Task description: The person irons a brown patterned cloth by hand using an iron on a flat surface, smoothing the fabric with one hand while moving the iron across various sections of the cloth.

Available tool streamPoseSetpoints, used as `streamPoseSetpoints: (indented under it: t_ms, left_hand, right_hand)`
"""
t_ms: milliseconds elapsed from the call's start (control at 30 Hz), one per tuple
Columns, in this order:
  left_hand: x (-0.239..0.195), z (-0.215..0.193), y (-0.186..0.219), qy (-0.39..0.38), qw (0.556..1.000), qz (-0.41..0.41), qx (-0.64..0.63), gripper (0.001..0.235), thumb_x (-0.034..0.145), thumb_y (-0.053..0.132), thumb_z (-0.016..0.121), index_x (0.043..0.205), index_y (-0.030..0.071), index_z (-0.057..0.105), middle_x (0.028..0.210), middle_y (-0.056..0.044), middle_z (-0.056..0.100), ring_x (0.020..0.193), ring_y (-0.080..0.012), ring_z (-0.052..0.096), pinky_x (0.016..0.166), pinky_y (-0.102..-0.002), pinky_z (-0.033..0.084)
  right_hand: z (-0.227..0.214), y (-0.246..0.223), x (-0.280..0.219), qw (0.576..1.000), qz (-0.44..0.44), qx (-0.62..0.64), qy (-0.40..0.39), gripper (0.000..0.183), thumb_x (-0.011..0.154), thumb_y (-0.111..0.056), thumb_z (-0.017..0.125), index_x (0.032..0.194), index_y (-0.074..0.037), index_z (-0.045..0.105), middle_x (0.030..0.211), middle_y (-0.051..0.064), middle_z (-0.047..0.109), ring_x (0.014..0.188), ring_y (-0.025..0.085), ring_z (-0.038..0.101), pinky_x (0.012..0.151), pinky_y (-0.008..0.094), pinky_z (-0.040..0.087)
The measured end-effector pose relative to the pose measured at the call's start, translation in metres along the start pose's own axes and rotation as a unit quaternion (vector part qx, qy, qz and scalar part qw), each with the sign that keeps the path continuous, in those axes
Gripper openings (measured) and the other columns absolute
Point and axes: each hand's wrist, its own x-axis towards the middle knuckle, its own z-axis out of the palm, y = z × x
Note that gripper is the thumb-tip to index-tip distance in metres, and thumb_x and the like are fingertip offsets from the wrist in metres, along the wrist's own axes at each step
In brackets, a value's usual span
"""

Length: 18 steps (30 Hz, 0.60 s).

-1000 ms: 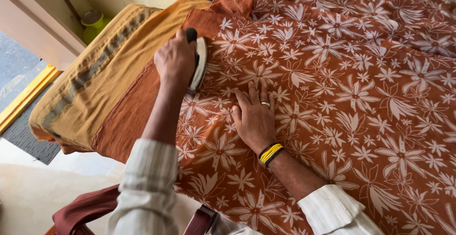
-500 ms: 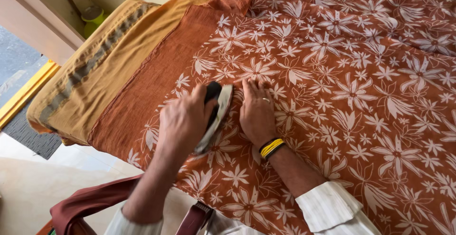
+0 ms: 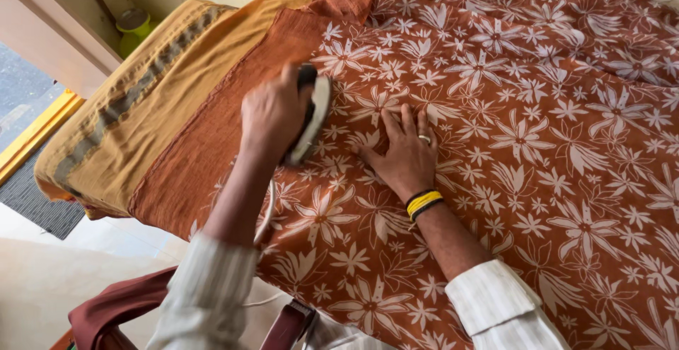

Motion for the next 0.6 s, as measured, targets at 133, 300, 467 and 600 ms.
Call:
streamPoseSetpoints:
  t_ms: [133, 300, 467, 600]
  left_hand:
    - [-0.07, -0.026, 0.029, -0.156, 0.988, 0.0, 0.018, 0.041, 0.1, 0.044, 0.06, 0.116, 0.007, 0.056, 0.077, -0.017, 0.072, 0.062, -0.0316, 0.07, 0.057, -0.049, 0.055]
    - [-0.069, -0.03, 0.033, -0.138, 0.99, -0.013, 0.022, 0.038, 0.1, 0.043, 0.059, 0.118, 0.009, 0.059, 0.076, -0.013, 0.072, 0.062, -0.0277, 0.071, 0.059, -0.047, 0.056]
    - [-0.001, 0.007, 0.015, -0.051, 0.997, 0.029, 0.042, 0.04, 0.103, 0.044, 0.059, 0.126, 0.012, 0.059, 0.085, -0.015, 0.073, 0.071, -0.0291, 0.071, 0.063, -0.046, 0.057]
    - [0.06, 0.029, 0.008, -0.055, 0.997, -0.034, 0.04, 0.041, 0.103, 0.044, 0.058, 0.127, 0.011, 0.057, 0.092, -0.015, 0.074, 0.078, -0.03, 0.073, 0.07, -0.047, 0.057]
  right_hand:
    - [0.005, 0.007, 0.006, 1.0, 0.002, -0.012, -0.027, 0.114, 0.074, -0.093, 0.052, 0.161, -0.022, 0.029, 0.167, 0.017, 0.023, 0.153, 0.043, 0.017, 0.12, 0.063, 0.018]
    - [-0.007, 0.042, 0.015, 0.986, -0.124, 0.047, -0.1, 0.13, 0.065, -0.089, 0.064, 0.161, -0.015, 0.015, 0.168, 0.025, 0.012, 0.151, 0.051, 0.007, 0.114, 0.07, 0.01]
    - [-0.011, 0.084, 0.006, 0.978, -0.12, 0.17, -0.028, 0.086, 0.085, -0.073, 0.054, 0.153, -0.021, 0.043, 0.165, 0.011, 0.035, 0.156, 0.035, 0.026, 0.124, 0.056, 0.021]
    - [-0.002, 0.092, 0.019, 0.993, -0.044, 0.081, 0.074, 0.057, 0.098, -0.047, 0.056, 0.146, -0.017, 0.056, 0.16, 0.01, 0.044, 0.154, 0.037, 0.027, 0.124, 0.057, 0.016]
